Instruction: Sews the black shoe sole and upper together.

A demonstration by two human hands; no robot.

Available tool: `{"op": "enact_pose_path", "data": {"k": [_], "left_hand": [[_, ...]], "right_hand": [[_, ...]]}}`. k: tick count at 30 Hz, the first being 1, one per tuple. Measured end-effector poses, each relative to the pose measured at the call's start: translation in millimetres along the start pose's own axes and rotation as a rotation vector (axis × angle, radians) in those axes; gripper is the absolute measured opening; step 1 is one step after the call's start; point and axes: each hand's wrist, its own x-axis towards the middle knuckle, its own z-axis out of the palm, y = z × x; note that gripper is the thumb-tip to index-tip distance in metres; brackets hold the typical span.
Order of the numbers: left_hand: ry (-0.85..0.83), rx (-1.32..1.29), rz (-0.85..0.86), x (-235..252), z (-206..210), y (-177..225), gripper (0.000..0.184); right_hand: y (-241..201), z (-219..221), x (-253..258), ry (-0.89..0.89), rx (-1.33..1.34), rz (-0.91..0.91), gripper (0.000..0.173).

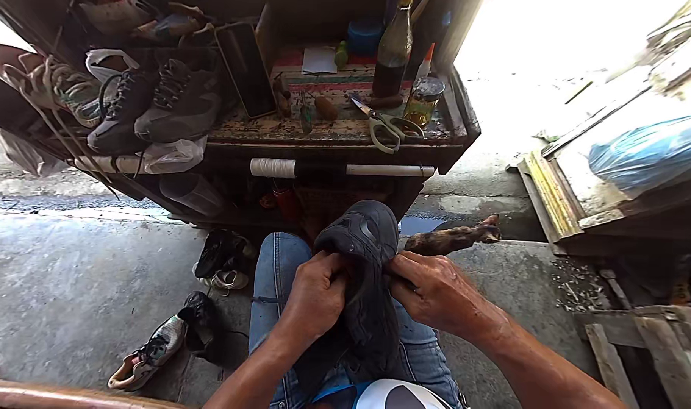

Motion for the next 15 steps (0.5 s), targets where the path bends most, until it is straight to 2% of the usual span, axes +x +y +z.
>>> {"op": "enact_pose_path", "data": {"k": [2,6,15], "left_hand": [[-0.010,0.089,0.023,2,6,-2,0.020],[-0.155,0.007,0.074,6,7,-3,0.020],[-0.326,-0.063,-0.065,14,3,-4,0.015]], "right_hand": [[1,2,2,-0.006,0.009,-0.018,0.022],[6,3,1,-0.004,0.047,-0.026,0.022],[9,7,-3,0.002,0.113,0.007,0.024]]}}
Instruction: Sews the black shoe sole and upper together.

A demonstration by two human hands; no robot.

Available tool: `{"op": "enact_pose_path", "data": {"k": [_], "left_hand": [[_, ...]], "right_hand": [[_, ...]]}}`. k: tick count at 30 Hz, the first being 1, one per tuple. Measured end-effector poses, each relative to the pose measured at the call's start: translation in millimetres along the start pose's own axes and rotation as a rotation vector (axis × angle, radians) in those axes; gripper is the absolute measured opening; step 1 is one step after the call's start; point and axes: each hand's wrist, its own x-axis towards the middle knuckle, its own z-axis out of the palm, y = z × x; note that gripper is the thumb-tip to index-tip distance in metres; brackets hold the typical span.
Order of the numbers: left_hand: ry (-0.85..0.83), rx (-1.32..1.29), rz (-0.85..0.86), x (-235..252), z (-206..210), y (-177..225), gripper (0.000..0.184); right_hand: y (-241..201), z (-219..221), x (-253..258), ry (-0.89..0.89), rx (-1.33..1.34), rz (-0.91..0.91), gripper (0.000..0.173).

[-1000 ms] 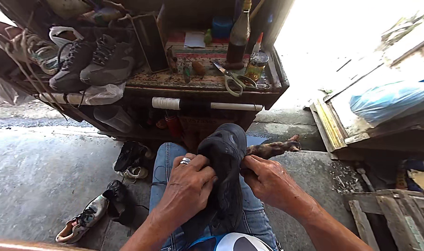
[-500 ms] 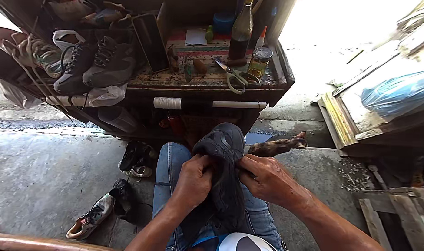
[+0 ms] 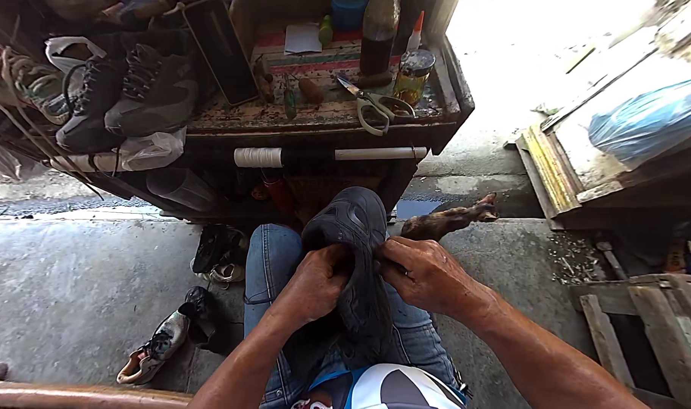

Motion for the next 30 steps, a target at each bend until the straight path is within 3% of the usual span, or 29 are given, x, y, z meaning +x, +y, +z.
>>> {"op": "enact_pose_path", "data": {"k": [4,8,11,14,18,23,26,30], "left_hand": [[0.001,0.025,-0.006,-3,-2,-4,0.018],[0.096,0.042,0.064,-4,6,-1,0.018],[0.139,0.049,0.100,-4,9,-9,0.018],[0.145,-0.022,0.158,-3,6,-11,0.018],[0.151,-0.321,0.163,-4,-8,-21,0.012],[-0.055,-0.558,0.285,-14,-23,-34,0.021],[-0.118,-0.578,0.274,-8,-24,-36,0.022],[-0.045,-0.577,0.123,9,-33,-37,0.026]], "right_hand": [[3,4,-6,0.005,0.017,0.042,0.026],[16,4,-23,0.200,-0.131,0.135,0.034],[33,-19,-33,0.358,-0.199,0.239,0.036],[43,-25,-37,0.411,-0.205,0.242,0.034],[36,-21,-28,0.306,0.218,0.213,0.025],[5,-21,-25,0.049,0.992,0.179,0.030],[-3,-18,-25,-0.040,1.122,0.105,0.030],[-1,-7,-17,-0.065,1.079,0.177,0.026]]}}
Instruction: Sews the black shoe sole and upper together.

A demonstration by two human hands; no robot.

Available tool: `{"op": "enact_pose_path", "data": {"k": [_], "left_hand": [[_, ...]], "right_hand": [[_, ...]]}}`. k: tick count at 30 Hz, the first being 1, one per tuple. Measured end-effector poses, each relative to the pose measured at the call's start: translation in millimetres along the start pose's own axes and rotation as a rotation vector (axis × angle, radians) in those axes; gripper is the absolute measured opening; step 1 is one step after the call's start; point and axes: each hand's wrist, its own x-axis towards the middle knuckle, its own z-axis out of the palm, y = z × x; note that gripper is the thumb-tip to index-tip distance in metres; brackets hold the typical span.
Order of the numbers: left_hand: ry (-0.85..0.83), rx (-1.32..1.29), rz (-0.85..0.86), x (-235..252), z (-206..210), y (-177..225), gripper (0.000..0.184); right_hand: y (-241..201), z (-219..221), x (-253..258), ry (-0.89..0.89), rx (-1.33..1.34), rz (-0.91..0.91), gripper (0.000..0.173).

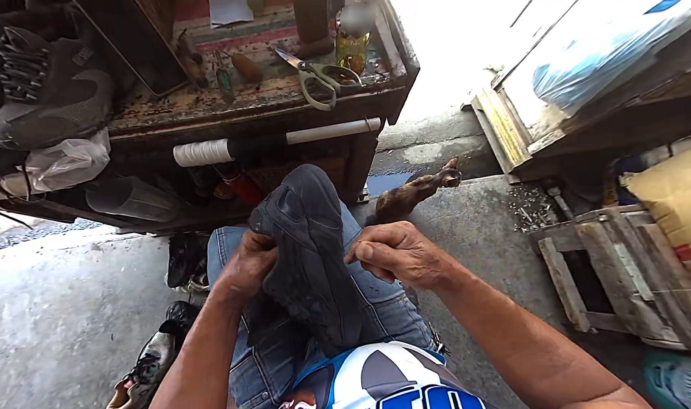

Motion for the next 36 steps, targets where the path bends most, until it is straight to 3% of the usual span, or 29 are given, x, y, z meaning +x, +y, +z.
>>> {"op": "enact_pose_path", "data": {"k": [7,12,16,20,23,26,28,32,34,36], "left_hand": [[-0.070,0.076,0.079,-8,-5,-1,0.020],[-0.191,0.226,0.106,-18,0,3,0.016],[-0.135,0.433,0.100,-21,1,11,0.010],[-0.103,0.519,0.141,-22,6,9,0.012],[-0.092,0.482,0.164,-22,7,5,0.009],[-0.082,0.474,0.153,-19,6,1,0.010],[-0.086,0.467,0.146,-16,6,0,0.011],[-0.107,0.506,0.129,-12,8,0,0.015],[-0.085,0.576,0.142,-14,9,4,0.018],[-0.018,0.669,0.172,-20,12,7,0.023]], "right_hand": [[-2,6,12,-0.132,0.013,-0.010,0.020],[-2,9,1,0.020,-0.267,-0.073,0.016],[4,7,-8,0.116,-0.325,-0.083,0.012],[-5,11,-11,-0.161,-0.247,-0.145,0.016],[-18,8,-16,-0.335,-0.526,-0.036,0.019],[-28,-2,-29,-0.196,-0.957,0.168,0.032],[-29,-8,-32,-0.084,-0.977,0.219,0.044],[-3,6,-20,0.412,-0.973,-0.091,0.042],[7,11,-14,0.501,-1.001,-0.108,0.029],[10,14,-13,0.450,-0.922,0.000,0.020]]}}
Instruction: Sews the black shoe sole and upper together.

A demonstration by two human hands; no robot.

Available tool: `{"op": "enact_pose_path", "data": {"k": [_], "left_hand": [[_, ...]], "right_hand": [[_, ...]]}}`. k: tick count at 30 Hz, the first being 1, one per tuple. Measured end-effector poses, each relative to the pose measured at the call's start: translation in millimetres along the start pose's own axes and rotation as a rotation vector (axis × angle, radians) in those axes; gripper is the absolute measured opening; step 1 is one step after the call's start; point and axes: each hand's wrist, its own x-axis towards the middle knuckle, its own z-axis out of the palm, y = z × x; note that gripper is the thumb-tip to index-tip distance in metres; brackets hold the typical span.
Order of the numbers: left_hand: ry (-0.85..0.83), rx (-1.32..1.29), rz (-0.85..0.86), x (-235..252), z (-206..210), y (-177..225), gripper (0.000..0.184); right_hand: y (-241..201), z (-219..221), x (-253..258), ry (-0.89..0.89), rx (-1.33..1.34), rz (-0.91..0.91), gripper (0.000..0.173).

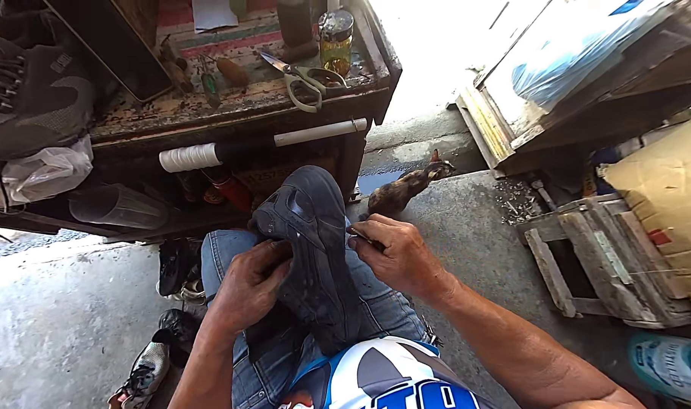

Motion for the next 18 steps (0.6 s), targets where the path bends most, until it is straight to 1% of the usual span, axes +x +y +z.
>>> {"op": "enact_pose_path", "data": {"k": [3,5,8,11,14,16,18], "left_hand": [[0.115,0.145,-0.007,-7,5,9,0.027],[0.148,0.185,-0.066,-8,8,10,0.026],[0.173,0.145,-0.153,-4,9,2,0.022],[0.165,0.029,-0.160,-3,3,-4,0.021],[0.138,-0.031,-0.141,-4,1,-5,0.019],[0.120,-0.036,-0.135,-4,0,-4,0.017],[0.122,-0.036,-0.138,-5,0,-6,0.018]], "right_hand": [[1,-4,0,-0.240,0.145,0.158,0.025],[4,-9,3,-0.365,0.195,0.221,0.024],[5,-12,5,-0.376,0.298,0.161,0.021],[-1,-22,7,-0.398,0.577,0.117,0.017],[5,-36,10,-0.461,0.869,0.057,0.012],[11,-44,14,-0.490,0.928,0.040,0.013],[16,-51,17,-0.473,0.898,0.048,0.015]]}}
